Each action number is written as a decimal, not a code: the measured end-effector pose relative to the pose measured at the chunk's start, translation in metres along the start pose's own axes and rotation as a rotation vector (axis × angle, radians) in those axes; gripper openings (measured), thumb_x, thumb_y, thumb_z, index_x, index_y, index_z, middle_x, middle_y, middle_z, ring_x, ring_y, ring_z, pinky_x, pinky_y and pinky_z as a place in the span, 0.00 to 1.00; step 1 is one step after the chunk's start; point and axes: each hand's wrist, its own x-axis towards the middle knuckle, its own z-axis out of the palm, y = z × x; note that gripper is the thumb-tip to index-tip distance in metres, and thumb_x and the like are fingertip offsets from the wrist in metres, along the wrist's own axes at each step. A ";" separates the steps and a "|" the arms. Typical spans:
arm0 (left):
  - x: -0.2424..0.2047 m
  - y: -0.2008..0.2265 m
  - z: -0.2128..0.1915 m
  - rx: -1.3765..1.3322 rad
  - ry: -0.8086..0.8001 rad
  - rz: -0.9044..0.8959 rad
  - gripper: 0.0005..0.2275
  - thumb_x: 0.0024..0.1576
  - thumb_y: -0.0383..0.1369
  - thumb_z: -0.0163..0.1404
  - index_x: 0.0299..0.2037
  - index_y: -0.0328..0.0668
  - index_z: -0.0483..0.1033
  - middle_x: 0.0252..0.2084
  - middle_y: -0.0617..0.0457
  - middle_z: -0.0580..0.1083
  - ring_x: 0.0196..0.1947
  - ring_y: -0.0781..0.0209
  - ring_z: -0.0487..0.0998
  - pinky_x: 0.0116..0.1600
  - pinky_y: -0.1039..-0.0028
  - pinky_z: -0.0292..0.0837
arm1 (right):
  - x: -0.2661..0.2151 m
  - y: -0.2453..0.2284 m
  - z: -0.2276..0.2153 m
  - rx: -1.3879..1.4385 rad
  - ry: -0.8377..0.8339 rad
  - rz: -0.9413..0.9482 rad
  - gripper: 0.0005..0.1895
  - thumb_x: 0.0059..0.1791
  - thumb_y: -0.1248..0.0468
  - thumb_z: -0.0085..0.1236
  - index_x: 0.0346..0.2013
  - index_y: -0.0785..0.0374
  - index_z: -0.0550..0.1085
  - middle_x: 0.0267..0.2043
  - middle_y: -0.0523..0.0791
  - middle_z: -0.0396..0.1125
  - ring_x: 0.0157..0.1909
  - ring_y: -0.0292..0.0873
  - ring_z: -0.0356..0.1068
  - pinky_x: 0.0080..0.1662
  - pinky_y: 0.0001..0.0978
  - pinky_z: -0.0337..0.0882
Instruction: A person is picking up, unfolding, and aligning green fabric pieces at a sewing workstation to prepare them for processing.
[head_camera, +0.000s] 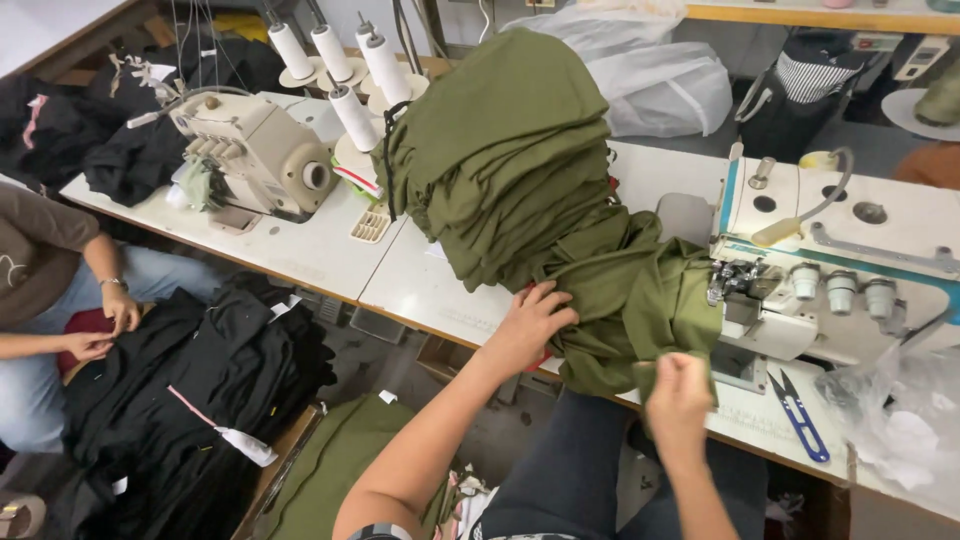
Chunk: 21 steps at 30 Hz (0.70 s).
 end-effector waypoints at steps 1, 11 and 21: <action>0.000 -0.005 0.009 0.002 0.000 -0.001 0.27 0.44 0.08 0.46 0.49 0.49 0.70 0.63 0.45 0.66 0.70 0.33 0.59 0.52 0.42 0.63 | -0.007 0.009 0.021 0.002 -0.001 -0.001 0.10 0.59 0.62 0.47 0.43 0.66 0.72 0.41 0.52 0.71 0.47 0.53 0.70 0.51 0.44 0.66; 0.036 0.019 -0.041 -0.002 0.425 0.082 0.06 0.64 0.30 0.47 0.33 0.49 0.70 0.29 0.58 0.64 0.36 0.58 0.74 0.38 0.75 0.73 | 0.010 0.071 0.061 -0.705 0.194 -0.681 0.03 0.58 0.62 0.51 0.45 0.55 0.72 0.25 0.39 0.67 0.25 0.42 0.73 0.31 0.30 0.73; 0.046 -0.049 -0.017 -0.066 0.465 -0.072 0.16 0.42 0.15 0.42 0.40 0.38 0.69 0.39 0.44 0.68 0.44 0.42 0.69 0.41 0.57 0.69 | 0.031 0.097 -0.094 -0.532 0.366 -0.288 0.05 0.65 0.68 0.51 0.56 0.65 0.71 0.49 0.50 0.72 0.40 0.69 0.71 0.41 0.55 0.68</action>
